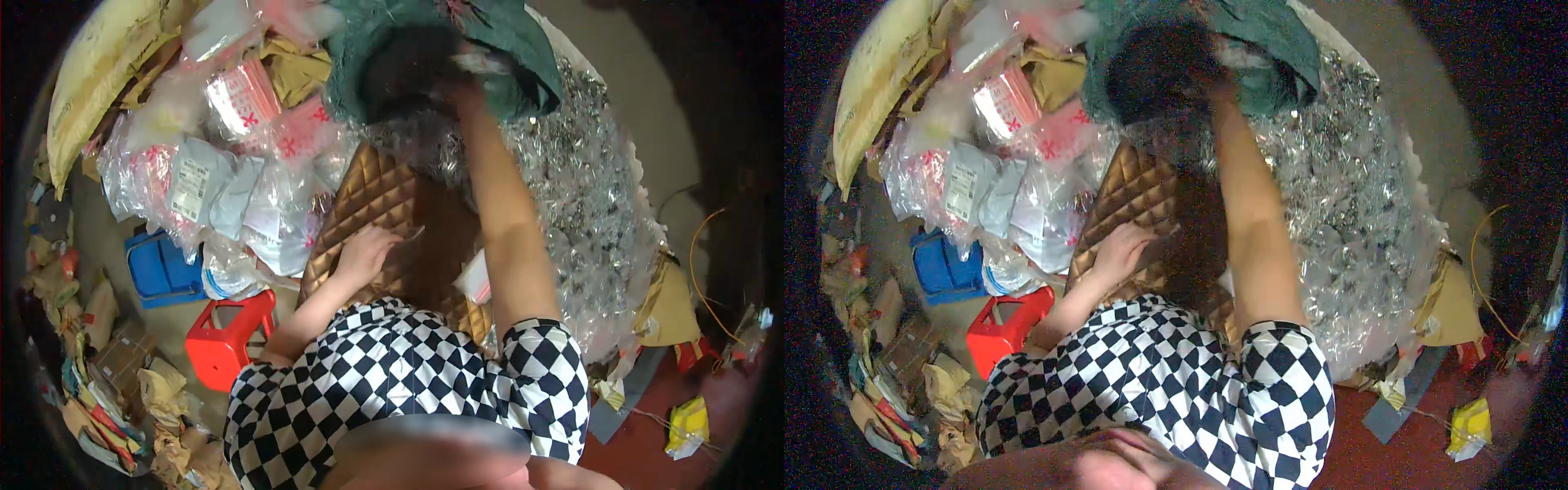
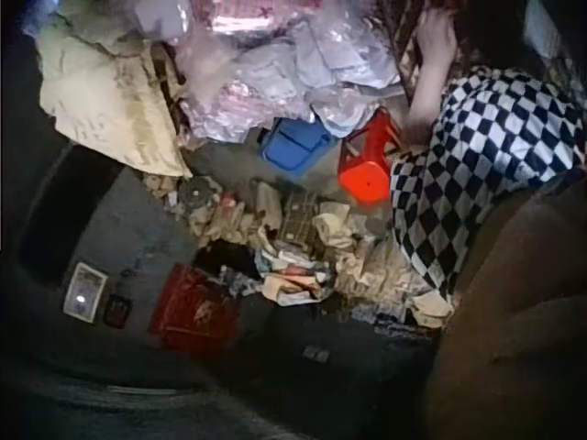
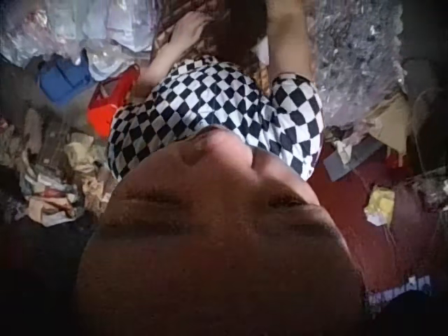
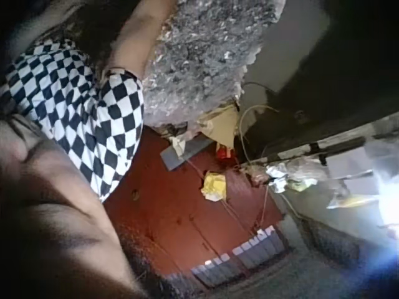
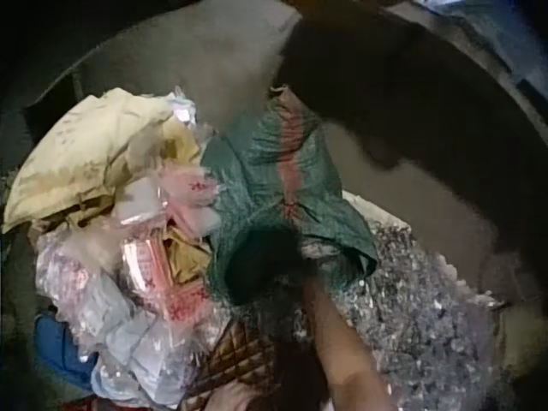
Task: The person packages small metal pieces into plastic bags by hand, seals the bags, and inserts items into a quilted pouch.
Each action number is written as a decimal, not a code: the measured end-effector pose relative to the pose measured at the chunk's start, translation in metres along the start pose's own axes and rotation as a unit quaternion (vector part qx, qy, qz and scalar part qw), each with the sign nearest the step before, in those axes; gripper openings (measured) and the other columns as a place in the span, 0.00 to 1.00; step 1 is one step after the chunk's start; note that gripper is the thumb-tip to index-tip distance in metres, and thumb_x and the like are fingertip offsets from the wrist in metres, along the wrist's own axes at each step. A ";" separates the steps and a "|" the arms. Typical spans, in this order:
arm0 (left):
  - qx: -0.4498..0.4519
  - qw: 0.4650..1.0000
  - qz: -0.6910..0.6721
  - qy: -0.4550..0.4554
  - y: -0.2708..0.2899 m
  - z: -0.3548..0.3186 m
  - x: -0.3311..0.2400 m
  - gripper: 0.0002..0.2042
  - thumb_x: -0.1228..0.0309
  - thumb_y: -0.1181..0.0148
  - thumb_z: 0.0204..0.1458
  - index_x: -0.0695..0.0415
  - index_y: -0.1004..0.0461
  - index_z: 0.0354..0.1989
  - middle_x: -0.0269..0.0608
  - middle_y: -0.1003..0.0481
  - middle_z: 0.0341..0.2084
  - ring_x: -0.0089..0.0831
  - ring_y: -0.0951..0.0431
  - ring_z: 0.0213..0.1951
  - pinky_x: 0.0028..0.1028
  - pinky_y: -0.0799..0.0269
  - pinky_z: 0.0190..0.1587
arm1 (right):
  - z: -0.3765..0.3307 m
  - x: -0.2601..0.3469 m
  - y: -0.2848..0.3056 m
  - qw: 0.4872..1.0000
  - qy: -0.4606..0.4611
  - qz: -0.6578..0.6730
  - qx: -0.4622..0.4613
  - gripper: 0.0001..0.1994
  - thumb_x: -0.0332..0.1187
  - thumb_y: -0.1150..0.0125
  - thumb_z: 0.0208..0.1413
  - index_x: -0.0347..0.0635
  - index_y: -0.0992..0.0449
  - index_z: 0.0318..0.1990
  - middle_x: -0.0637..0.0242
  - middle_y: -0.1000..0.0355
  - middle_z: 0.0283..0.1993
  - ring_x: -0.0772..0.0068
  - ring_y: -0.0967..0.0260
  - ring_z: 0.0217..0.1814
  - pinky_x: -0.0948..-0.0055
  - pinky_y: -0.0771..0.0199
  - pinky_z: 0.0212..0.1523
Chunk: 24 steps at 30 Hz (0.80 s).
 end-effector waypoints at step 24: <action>0.255 0.946 -0.052 -0.192 -0.073 -0.006 -0.071 0.20 0.85 0.42 0.36 0.49 0.20 0.38 0.48 0.37 0.58 0.50 0.40 0.60 0.39 0.43 0.61 | -0.423 0.065 0.066 0.916 -0.090 -0.277 0.275 0.19 0.36 0.37 0.46 0.44 0.29 0.47 0.58 0.26 0.42 0.59 0.28 0.45 0.64 0.30 0.46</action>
Point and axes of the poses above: each hand's wrist, its own z-axis towards the middle knuckle, its own y-axis out of the back of the hand, x = y × z, the point moved 7 cm from there along z, towards the middle knuckle
